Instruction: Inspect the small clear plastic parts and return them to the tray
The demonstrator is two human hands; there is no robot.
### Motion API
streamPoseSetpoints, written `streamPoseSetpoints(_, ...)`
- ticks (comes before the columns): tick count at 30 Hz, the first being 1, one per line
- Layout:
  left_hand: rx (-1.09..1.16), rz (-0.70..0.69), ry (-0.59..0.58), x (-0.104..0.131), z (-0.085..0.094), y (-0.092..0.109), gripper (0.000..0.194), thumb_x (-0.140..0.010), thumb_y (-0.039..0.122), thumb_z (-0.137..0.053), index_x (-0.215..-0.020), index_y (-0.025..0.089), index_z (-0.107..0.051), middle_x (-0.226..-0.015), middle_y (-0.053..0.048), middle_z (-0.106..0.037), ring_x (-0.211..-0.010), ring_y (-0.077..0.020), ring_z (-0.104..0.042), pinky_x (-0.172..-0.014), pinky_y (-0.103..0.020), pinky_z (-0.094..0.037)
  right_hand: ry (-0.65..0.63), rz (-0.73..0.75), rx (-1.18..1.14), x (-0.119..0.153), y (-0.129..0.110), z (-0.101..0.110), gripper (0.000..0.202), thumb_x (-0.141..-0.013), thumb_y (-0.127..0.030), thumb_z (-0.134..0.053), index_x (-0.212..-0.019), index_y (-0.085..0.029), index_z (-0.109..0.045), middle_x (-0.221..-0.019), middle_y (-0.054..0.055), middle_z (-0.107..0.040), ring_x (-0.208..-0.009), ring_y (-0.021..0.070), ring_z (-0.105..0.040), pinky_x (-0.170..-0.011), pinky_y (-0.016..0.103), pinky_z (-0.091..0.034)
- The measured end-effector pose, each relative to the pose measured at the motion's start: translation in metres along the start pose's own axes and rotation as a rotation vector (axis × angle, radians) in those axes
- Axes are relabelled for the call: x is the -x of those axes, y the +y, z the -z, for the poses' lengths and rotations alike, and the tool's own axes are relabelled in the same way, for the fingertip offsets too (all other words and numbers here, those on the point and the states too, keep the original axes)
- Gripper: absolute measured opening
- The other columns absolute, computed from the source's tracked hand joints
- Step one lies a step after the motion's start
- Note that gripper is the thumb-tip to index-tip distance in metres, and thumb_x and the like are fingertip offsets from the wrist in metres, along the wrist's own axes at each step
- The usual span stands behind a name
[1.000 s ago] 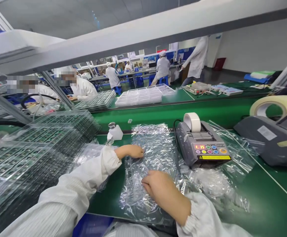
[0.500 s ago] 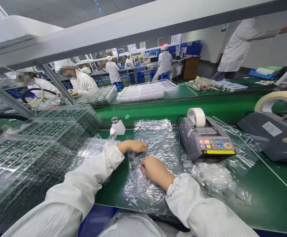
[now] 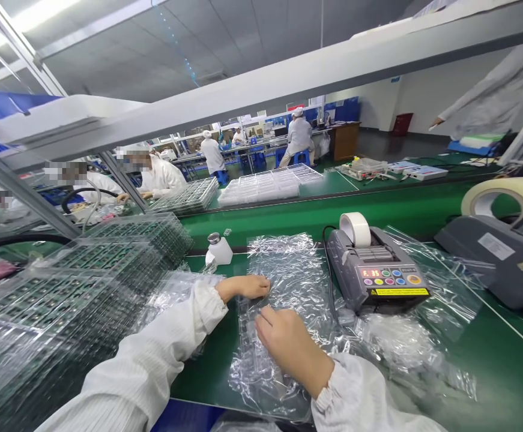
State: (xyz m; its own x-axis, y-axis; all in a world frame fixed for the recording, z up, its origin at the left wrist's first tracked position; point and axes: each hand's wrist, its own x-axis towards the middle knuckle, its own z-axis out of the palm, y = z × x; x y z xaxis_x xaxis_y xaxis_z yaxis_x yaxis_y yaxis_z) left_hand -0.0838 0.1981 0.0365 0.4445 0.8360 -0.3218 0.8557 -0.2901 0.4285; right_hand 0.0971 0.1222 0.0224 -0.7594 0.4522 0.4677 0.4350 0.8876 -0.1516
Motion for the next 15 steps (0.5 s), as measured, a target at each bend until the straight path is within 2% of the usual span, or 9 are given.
streamPoseSetpoints(2, -0.024, -0.038, 0.085, 0.011, 0.007, 0.008, 0.028, -0.089, 0.034, -0.044, -0.081, 0.014, -0.062, -0.079, -0.006, -0.060, -0.073, -0.0169, -0.054, -0.072, -0.033, -0.043, 0.161, -0.053, -0.111, 0.004, 0.005, 0.010, 0.027, -0.090, -0.015, -0.040, -0.080, -0.016, -0.065, -0.066, 0.003, -0.056, -0.056, 0.0147, -0.052, -0.052, 0.028, -0.032)
streamPoseSetpoints(3, -0.035, -0.063, 0.141, 0.019, 0.013, 0.014, 0.032, -0.091, 0.034, -0.039, -0.086, 0.014, -0.064, -0.085, -0.008, -0.061, -0.079, -0.0192, -0.055, -0.076, -0.034, -0.042, 0.182, -0.128, -0.198, 0.005, 0.009, 0.017, 0.025, -0.090, -0.017, -0.042, -0.080, -0.016, -0.066, -0.066, 0.002, -0.056, -0.056, 0.0140, -0.052, -0.053, 0.027, -0.034)
streamPoseSetpoints(5, -0.039, -0.150, 0.248, 0.037, 0.026, 0.031, 0.037, -0.093, 0.035, -0.032, -0.101, 0.017, -0.063, -0.103, -0.011, -0.060, -0.097, -0.0224, -0.052, -0.088, -0.035, -0.037, 0.125, -0.309, -0.384, 0.008, 0.017, 0.032, 0.021, -0.087, -0.019, -0.048, -0.077, -0.018, -0.067, -0.064, 0.000, -0.054, -0.057, 0.0128, -0.050, -0.054, 0.025, -0.035)
streamPoseSetpoints(6, -0.041, -0.230, 0.266, 0.047, 0.033, 0.041, 0.035, -0.092, 0.037, -0.035, -0.107, 0.020, -0.062, -0.110, -0.010, -0.058, -0.104, -0.0219, -0.049, -0.093, -0.034, -0.033, 0.070, -0.384, -0.466, 0.009, 0.021, 0.040, 0.020, -0.085, -0.021, -0.050, -0.074, -0.018, -0.067, -0.062, -0.001, -0.054, -0.056, 0.0124, -0.050, -0.054, 0.025, -0.035)
streamPoseSetpoints(8, -0.098, -0.502, 0.228, 0.064, 0.045, 0.063, 0.027, -0.086, 0.038, -0.050, -0.104, 0.026, -0.065, -0.110, -0.006, -0.060, -0.105, -0.0206, -0.047, -0.097, -0.032, -0.031, -0.026, -0.477, -0.588, 0.011, 0.027, 0.055, 0.020, -0.082, -0.022, -0.053, -0.067, -0.018, -0.064, -0.059, -0.002, -0.051, -0.056, 0.0120, -0.047, -0.053, 0.024, -0.034)
streamPoseSetpoints(10, -0.210, -0.711, 0.176, 0.075, 0.052, 0.083, 0.023, -0.080, 0.035, -0.059, -0.100, 0.027, -0.068, -0.109, -0.006, -0.061, -0.105, -0.0210, -0.045, -0.097, -0.033, -0.031, -0.089, -0.518, -0.669, 0.012, 0.028, 0.067, 0.022, -0.080, -0.024, -0.053, -0.060, -0.017, -0.059, -0.057, -0.004, -0.048, -0.054, 0.0111, -0.043, -0.051, 0.024, -0.031)
streamPoseSetpoints(12, -0.320, -0.786, 0.144, 0.079, 0.053, 0.099, 0.023, -0.079, 0.032, -0.060, -0.100, 0.027, -0.068, -0.111, -0.006, -0.060, -0.106, -0.0219, -0.044, -0.094, -0.034, -0.032, -0.129, -0.540, -0.728, 0.013, 0.026, 0.075, 0.025, -0.079, -0.026, -0.054, -0.056, -0.017, -0.053, -0.055, -0.004, -0.044, -0.052, 0.0103, -0.039, -0.048, 0.023, -0.027)
streamPoseSetpoints(15, -0.455, -0.789, 0.107, 0.080, 0.045, 0.116, 0.022, -0.080, 0.033, -0.059, -0.101, 0.031, -0.068, -0.109, -0.006, -0.057, -0.105, -0.0233, -0.043, -0.087, -0.035, -0.035, -0.165, -0.532, -0.809, 0.016, 0.018, 0.081, 0.022, -0.075, -0.019, -0.054, -0.053, -0.016, -0.051, -0.055, -0.004, -0.046, -0.052, 0.0095, -0.038, -0.047, 0.023, -0.027)
